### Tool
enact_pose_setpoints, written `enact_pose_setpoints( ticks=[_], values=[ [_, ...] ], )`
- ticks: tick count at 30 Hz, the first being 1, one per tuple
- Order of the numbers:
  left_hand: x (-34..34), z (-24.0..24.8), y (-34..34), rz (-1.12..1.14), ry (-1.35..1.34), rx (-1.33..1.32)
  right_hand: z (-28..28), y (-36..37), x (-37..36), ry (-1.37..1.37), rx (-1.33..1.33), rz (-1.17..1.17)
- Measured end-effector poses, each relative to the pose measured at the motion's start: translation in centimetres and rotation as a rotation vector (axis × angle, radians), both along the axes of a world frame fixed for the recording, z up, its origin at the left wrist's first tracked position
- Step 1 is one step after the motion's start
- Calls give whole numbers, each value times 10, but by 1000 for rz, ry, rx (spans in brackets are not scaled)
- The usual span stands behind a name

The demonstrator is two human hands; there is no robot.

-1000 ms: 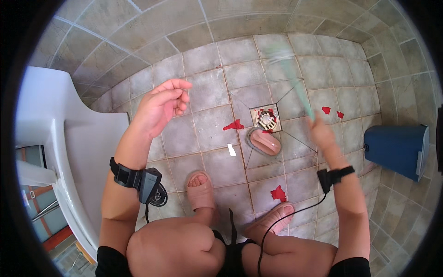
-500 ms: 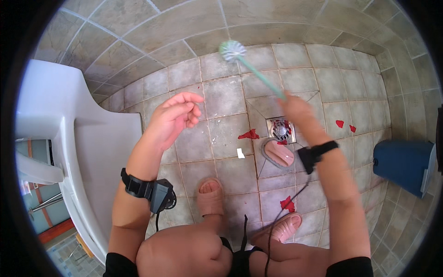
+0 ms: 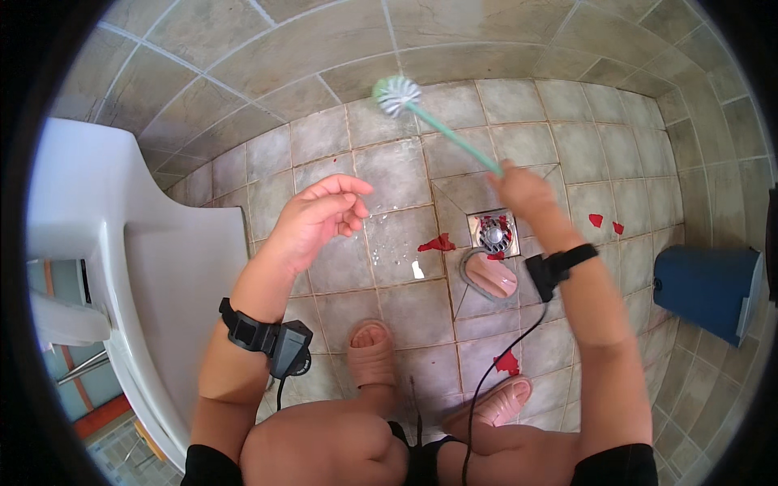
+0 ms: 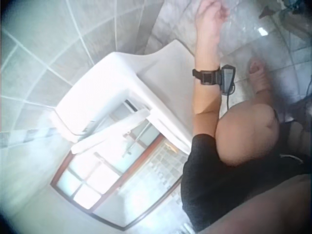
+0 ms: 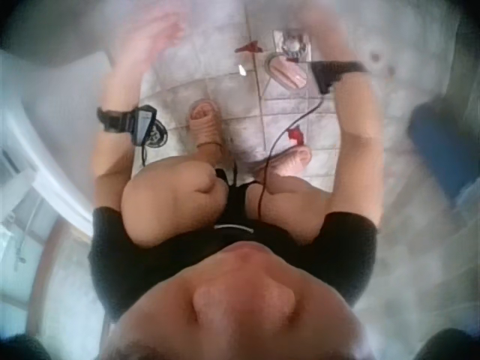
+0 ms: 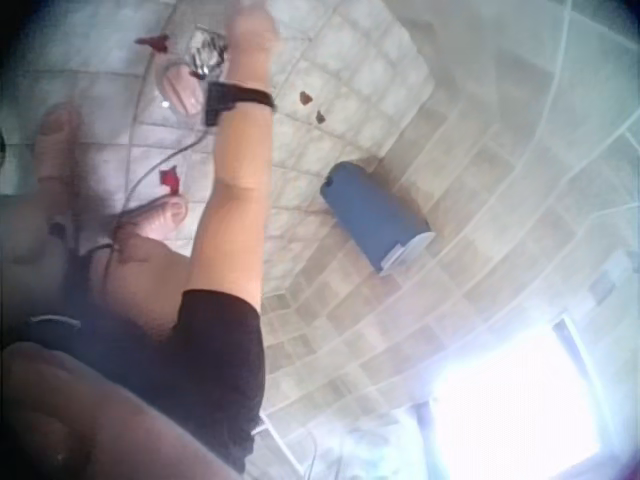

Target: The person uses a squeegee to move water on a bathroom floor, rinses the squeegee under a shower head, and then uses a brush to scrub the floor drain area after pouring liquid from a bottle.

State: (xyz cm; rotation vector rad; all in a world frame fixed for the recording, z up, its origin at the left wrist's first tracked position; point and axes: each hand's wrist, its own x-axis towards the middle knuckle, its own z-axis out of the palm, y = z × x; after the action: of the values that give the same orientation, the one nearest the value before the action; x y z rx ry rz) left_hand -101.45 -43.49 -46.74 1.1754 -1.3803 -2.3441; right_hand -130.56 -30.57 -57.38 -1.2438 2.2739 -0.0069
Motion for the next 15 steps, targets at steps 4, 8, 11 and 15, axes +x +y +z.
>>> enact_pose_setpoints(
  ticks=[4,8,11,15],
  values=[
    [11,-3,1,-7,-24,16,-14,71,-96,167,17,-181],
    [18,-20,13,-53,-123,50,-9,96,-68,-54,-22,-483],
    [-7,-32,38,-336,-182,53,1,69,6,-324,-245,-318],
    [-35,-44,64,-299,-141,218,42,9,101,-973,-151,-357]
  ],
)
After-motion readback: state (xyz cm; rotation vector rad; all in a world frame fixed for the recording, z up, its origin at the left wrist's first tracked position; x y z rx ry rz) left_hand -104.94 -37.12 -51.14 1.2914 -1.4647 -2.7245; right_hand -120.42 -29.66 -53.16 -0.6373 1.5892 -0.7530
